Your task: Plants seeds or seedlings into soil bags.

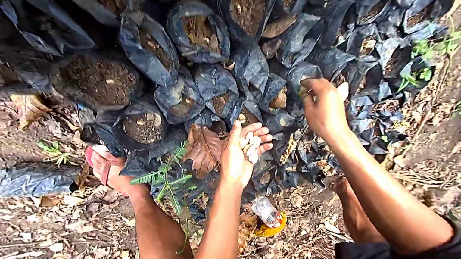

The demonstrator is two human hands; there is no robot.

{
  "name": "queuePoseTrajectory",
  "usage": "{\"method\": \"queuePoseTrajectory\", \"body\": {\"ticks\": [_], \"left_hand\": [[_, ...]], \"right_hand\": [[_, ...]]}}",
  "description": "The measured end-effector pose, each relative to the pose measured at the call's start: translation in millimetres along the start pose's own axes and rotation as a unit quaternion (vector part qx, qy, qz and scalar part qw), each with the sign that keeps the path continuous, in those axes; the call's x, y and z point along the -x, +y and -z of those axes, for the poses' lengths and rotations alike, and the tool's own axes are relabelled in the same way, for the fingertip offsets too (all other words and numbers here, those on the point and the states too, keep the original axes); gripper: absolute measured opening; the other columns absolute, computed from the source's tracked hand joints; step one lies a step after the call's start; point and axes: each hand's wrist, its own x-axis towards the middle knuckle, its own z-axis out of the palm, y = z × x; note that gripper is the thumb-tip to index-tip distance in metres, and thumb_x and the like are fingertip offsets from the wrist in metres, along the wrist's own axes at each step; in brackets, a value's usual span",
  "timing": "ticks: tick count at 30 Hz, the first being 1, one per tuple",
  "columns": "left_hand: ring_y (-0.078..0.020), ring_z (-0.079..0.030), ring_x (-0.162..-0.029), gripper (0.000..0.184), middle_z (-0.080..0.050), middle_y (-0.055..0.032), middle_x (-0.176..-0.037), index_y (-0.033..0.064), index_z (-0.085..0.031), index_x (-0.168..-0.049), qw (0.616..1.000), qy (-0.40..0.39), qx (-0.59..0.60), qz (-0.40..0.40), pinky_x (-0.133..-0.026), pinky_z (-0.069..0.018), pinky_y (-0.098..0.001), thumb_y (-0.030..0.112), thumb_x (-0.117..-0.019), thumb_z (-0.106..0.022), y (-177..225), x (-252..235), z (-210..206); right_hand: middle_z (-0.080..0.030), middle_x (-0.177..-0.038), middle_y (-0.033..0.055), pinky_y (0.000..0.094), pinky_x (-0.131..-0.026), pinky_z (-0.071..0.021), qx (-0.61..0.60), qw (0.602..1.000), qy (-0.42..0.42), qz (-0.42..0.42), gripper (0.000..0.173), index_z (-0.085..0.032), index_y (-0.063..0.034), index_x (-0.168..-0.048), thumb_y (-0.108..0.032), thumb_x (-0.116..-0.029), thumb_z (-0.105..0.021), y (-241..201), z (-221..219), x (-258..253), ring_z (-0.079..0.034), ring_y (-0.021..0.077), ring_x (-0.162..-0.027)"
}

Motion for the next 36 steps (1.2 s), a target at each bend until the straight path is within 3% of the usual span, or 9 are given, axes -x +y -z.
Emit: {"method": "queuePoseTrajectory", "body": {"ticks": [3,6,11,13,19,25,30,33,36], "left_hand": [[-0.0236,-0.072,-0.096,0.069,-0.072,-0.0135,-0.105,0.0008,-0.065,-0.123,1.000,-0.021,-0.012,0.006,-0.087,-0.0601,-0.0409,0.052,-0.1109,-0.020,-10,5,7],[-0.0088,-0.059,-0.069,0.067,-0.065,-0.0013,-0.087,0.0113,-0.070,-0.119,0.998,0.001,-0.062,0.009,-0.063,-0.0510,-0.0234,0.059,-0.1081,-0.025,-16,8,7],[-0.0093,-0.059,-0.070,0.064,-0.065,-0.0021,-0.088,0.0115,-0.068,-0.117,0.998,0.016,-0.053,-0.005,-0.064,-0.0525,-0.0251,0.061,-0.1071,-0.028,-16,14,8],[-0.0123,-0.065,-0.078,0.066,-0.068,-0.0043,-0.092,0.0112,-0.068,-0.114,0.999,0.014,-0.039,-0.009,-0.070,-0.0564,-0.0296,0.063,-0.1062,-0.027,-15,16,6],[-0.0180,-0.070,-0.097,0.075,-0.072,-0.0093,-0.107,0.0095,-0.067,-0.123,0.999,0.012,-0.030,0.002,-0.085,-0.0590,-0.0381,0.068,-0.1038,-0.024,-16,20,1],[-0.0209,-0.071,-0.099,0.065,-0.073,-0.0101,-0.107,0.0097,-0.067,-0.121,0.997,0.059,-0.038,-0.022,-0.085,-0.0601,-0.0414,0.062,-0.1059,-0.032,-15,22,-4],[-0.0207,-0.070,-0.094,0.070,-0.072,-0.0114,-0.100,0.0058,-0.066,-0.114,0.995,0.062,-0.077,-0.024,-0.082,-0.0597,-0.0395,0.059,-0.1082,-0.020,-17,21,-8],[-0.0240,-0.070,-0.101,0.077,-0.072,-0.0141,-0.107,0.0038,-0.066,-0.117,0.996,0.042,-0.074,-0.018,-0.086,-0.0590,-0.0416,0.061,-0.1071,-0.015,-21,18,0],[-0.0230,-0.071,-0.101,0.073,-0.073,-0.0126,-0.106,0.0051,-0.066,-0.112,0.997,0.037,-0.053,-0.035,-0.086,-0.0598,-0.0410,0.060,-0.1076,-0.018,-20,12,1]], "right_hand": [[-0.071,-0.107,0.0116,0.0453,-0.086,-0.0594,-0.104,0.992,0.001,0.071,0.016,-0.073,-0.0034,-0.109,-0.007,-0.0976,-0.062,-40,-15,52,-0.069,0.0229,-0.097],[-0.070,-0.099,0.0050,0.0366,-0.077,-0.0605,-0.138,0.987,-0.027,0.073,0.011,-0.076,-0.0083,-0.103,-0.009,-0.0934,-0.071,-57,-42,83,-0.069,0.0148,-0.085],[-0.067,-0.102,0.0065,0.0356,-0.070,-0.0574,-0.121,0.991,-0.022,0.046,0.017,-0.076,-0.0089,-0.108,-0.008,-0.0912,-0.074,-70,-51,89,-0.065,0.0149,-0.079],[-0.066,-0.103,0.0049,0.0315,-0.071,-0.0565,-0.124,0.990,-0.011,0.068,0.016,-0.077,-0.0110,-0.107,-0.011,-0.0917,-0.073,-75,-50,92,-0.064,0.0129,-0.082],[-0.067,-0.102,0.0085,0.0390,-0.081,-0.0585,-0.096,0.990,-0.072,0.070,0.010,-0.076,-0.0087,-0.099,-0.006,-0.0894,-0.072,-87,-51,93,-0.066,0.0209,-0.095],[-0.062,-0.105,0.0136,0.0419,-0.082,-0.0597,-0.096,0.987,-0.106,0.069,0.011,-0.073,-0.0044,-0.102,-0.009,-0.0937,-0.068,-90,-53,91,-0.065,0.0272,-0.097],[-0.062,-0.107,0.0214,0.0480,-0.087,-0.0584,-0.086,0.977,-0.190,0.038,0.013,-0.071,0.0007,-0.103,-0.007,-0.0975,-0.062,-96,-43,85,-0.064,0.0363,-0.104],[-0.063,-0.106,0.0200,0.0456,-0.084,-0.0580,-0.050,0.966,-0.244,0.073,0.015,-0.069,0.0016,-0.104,-0.009,-0.1005,-0.058,-98,-31,78,-0.066,0.0344,-0.101],[-0.064,-0.107,0.0186,0.0452,-0.089,-0.0561,-0.093,0.969,-0.205,0.099,0.020,-0.072,-0.0009,-0.105,-0.011,-0.1032,-0.055,-94,-30,77,-0.065,0.0329,-0.103]]}}
